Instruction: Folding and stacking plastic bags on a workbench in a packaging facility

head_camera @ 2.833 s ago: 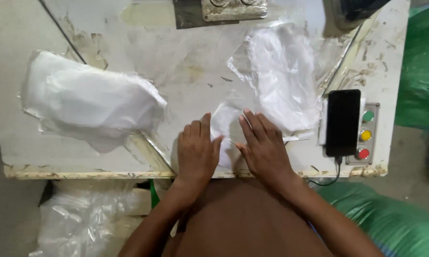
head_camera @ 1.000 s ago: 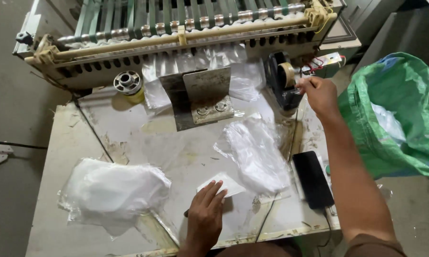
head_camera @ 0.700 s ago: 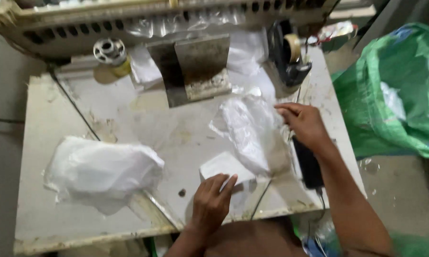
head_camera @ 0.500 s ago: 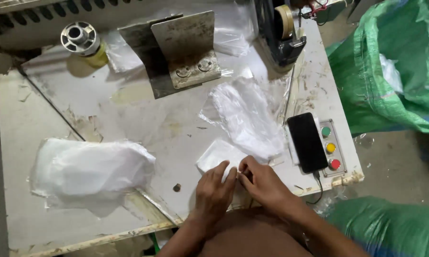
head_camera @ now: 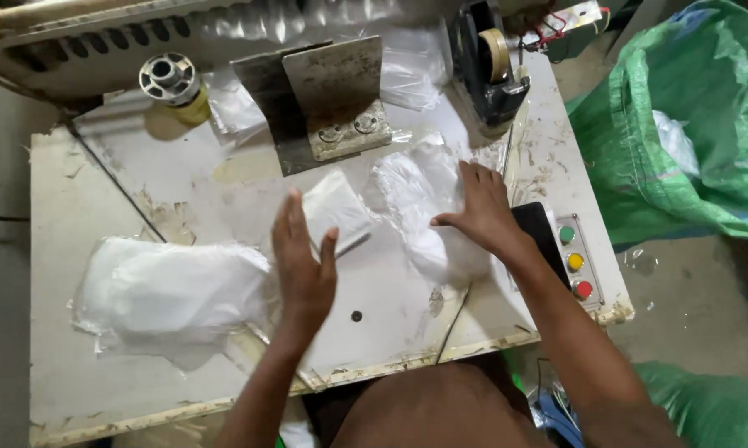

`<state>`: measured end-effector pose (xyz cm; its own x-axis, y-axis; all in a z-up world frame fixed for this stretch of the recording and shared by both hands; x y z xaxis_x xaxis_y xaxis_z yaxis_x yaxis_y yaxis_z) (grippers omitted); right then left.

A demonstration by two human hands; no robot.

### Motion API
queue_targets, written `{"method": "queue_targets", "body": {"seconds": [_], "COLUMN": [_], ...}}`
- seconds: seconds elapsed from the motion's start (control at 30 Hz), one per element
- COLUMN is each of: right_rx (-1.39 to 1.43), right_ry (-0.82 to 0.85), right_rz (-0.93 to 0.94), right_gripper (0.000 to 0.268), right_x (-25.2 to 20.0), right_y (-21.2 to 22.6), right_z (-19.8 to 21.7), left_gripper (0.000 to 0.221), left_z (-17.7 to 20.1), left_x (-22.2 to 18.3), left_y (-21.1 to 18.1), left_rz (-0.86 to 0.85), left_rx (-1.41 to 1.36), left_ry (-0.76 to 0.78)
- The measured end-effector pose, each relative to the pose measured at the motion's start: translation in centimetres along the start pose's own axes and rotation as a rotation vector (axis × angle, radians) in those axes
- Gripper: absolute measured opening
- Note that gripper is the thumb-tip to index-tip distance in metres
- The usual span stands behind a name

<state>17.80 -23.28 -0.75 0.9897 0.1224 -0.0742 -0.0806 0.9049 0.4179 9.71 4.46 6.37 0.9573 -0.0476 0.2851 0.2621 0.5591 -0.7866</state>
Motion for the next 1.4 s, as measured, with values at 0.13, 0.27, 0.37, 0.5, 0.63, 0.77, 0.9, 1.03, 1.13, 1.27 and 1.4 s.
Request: {"method": "queue_targets", "body": {"seconds": [0.13, 0.27, 0.37, 0.5, 0.63, 0.77, 0.9, 1.03, 1.13, 1.27, 1.4], "right_rx": [0.255, 0.64, 1.105, 1.271, 1.109, 1.048, 1.049, 1.049, 0.626, 0.522, 0.67], "right_ry": [0.059, 0.215, 0.231, 0.259, 0.292, 0.328, 0.793, 0.985, 0.779, 0.396, 1.314], "right_rz": [-0.161, -0.36, -0.464, -0.497, -0.26, 0.434, 0.235, -0.299, -0.364, 0.391, 0.275], "right_gripper": [0.096, 0.065, 0.045, 0.046, 0.043, 0.015, 0.027, 0.069, 0.068, 0.063, 0.07], "right_x": [-0.5, -1.3, -2.9, -4.4, -7.8, -13.3, -17.7, -20.6, -16.8, -14.6, -16.1], "right_y": [-1.6, -1.7, -4.7, 3.5, 6.3, 7.6, 6.6, 3.5, 5.4, 8.3, 11.1], "right_z": [-1.0, -2.6, -4.1, -0.3, -0.2, 1.7, -2.8, -6.5, -1.4, 0.8, -0.1], "left_gripper": [0.08, 0.084, 0.085, 0.092, 0.051, 0.009, 0.017, 0.024, 0.043, 0.044, 0.045], "left_z": [-9.8, -12.7, -10.5, -7.0, -3.3, 0.1, -2.3, -2.9, -1.5, -1.2, -0.1], "left_x": [-5.3, -4.3, -3.5, -1.8, -2.7, -8.1, -17.0, -21.6, -19.7, -19.2, -19.1], "left_y": [2.4, 0.0, -1.7, -2.5, -0.4, -2.4, 2.5, 3.8, 0.9, 0.6, 1.5], "left_rz": [0.625, 0.754, 0.785, 0.78, 0.407, -0.326, -0.217, 0.555, 1.089, 1.163, 1.052], "left_rx": [-0.903, -1.375, -1.343, -1.214, -0.607, -0.075, -0.055, -0.591, -0.759, -0.739, -0.942], "left_ry": [0.268, 0.219, 0.172, 0.257, 0.228, 0.151, 0.374, 0.481, 0.461, 0.43, 0.429]}}
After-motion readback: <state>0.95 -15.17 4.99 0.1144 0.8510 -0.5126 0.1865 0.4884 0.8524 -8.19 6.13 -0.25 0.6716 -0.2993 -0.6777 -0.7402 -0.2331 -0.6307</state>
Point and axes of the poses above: each hand's wrist, its own x-axis towards the middle knuckle, its own z-axis out of the back of the hand, y = z × x, the point moved 4 cm from there along x, towards the middle knuckle, and after that the axes turned 2 degrees about y, right-handed, at the moved point
